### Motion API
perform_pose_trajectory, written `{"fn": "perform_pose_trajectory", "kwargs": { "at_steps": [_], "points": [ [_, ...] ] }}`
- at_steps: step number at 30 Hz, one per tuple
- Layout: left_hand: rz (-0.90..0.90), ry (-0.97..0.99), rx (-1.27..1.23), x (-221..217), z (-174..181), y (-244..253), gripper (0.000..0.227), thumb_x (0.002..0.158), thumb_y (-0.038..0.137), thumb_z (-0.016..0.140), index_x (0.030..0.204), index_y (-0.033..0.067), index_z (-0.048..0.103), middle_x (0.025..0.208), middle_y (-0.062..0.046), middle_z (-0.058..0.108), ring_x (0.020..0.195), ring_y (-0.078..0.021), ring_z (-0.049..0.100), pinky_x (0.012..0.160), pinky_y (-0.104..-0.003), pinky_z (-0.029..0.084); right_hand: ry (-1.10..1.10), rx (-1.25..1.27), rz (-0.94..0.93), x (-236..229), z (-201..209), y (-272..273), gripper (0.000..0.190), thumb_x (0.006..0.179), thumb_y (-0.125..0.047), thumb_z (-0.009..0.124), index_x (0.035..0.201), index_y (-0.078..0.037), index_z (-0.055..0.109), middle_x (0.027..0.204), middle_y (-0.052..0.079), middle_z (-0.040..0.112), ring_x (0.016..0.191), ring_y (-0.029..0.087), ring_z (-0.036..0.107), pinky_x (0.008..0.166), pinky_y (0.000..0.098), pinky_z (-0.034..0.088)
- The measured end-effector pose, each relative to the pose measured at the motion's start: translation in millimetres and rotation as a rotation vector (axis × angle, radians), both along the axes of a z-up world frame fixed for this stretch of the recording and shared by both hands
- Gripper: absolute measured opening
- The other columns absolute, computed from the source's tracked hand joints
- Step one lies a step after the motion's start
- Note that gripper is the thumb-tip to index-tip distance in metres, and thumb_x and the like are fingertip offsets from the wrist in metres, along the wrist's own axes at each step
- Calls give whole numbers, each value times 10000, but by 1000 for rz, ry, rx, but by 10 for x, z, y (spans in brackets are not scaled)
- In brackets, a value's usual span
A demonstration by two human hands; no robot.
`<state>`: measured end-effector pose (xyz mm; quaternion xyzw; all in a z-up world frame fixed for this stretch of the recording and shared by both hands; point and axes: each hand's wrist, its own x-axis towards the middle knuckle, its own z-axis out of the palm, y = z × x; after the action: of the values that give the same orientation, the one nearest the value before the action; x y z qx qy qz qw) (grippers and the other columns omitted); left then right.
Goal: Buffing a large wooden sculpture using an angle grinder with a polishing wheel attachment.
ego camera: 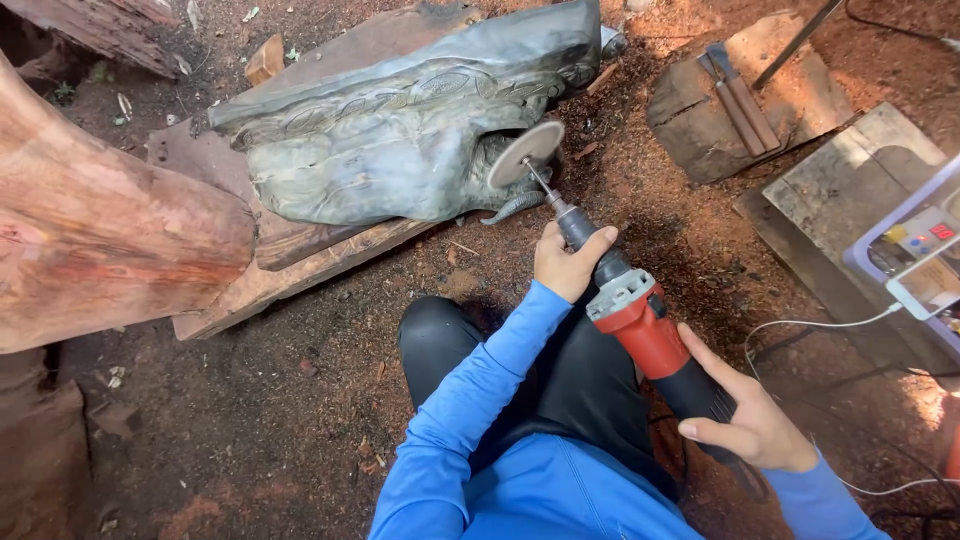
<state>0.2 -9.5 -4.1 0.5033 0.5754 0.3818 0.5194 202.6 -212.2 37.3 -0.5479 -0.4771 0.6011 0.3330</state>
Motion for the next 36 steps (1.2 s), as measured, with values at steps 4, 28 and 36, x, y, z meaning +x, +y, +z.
{"fn": "perform_pose_trajectory", "kwargs": {
  "at_steps": [4,28,36],
  "points": [
    [-17,18,16,-33,-28,-21,424,770,353,804,924,-1,630,928,-108,632,746,-198,666,685,-311,597,0,-51,-14,2,-101,-24,1130,553,-80,796,1590,-125,350,1590,103,523,1399,245,561,1120,370,394],
    [106,173,-84,-523,206,101,461,707,474,863,891,82,703,775,-129,741,865,-316,757,777,-409,607,94,360,-20,-791,-695,48,1114,685,-156,872,1632,-76,292,1512,196,530,1374,315,488,1108,536,377],
    [59,138,-9,-566,122,49,404,720,379,872,876,40,719,876,-163,718,909,-352,741,824,-441,584,99,382,-48,-852,-764,-28,1115,687,-148,868,1632,-65,282,1482,201,554,1332,322,534,1080,520,422]
  ]
}}
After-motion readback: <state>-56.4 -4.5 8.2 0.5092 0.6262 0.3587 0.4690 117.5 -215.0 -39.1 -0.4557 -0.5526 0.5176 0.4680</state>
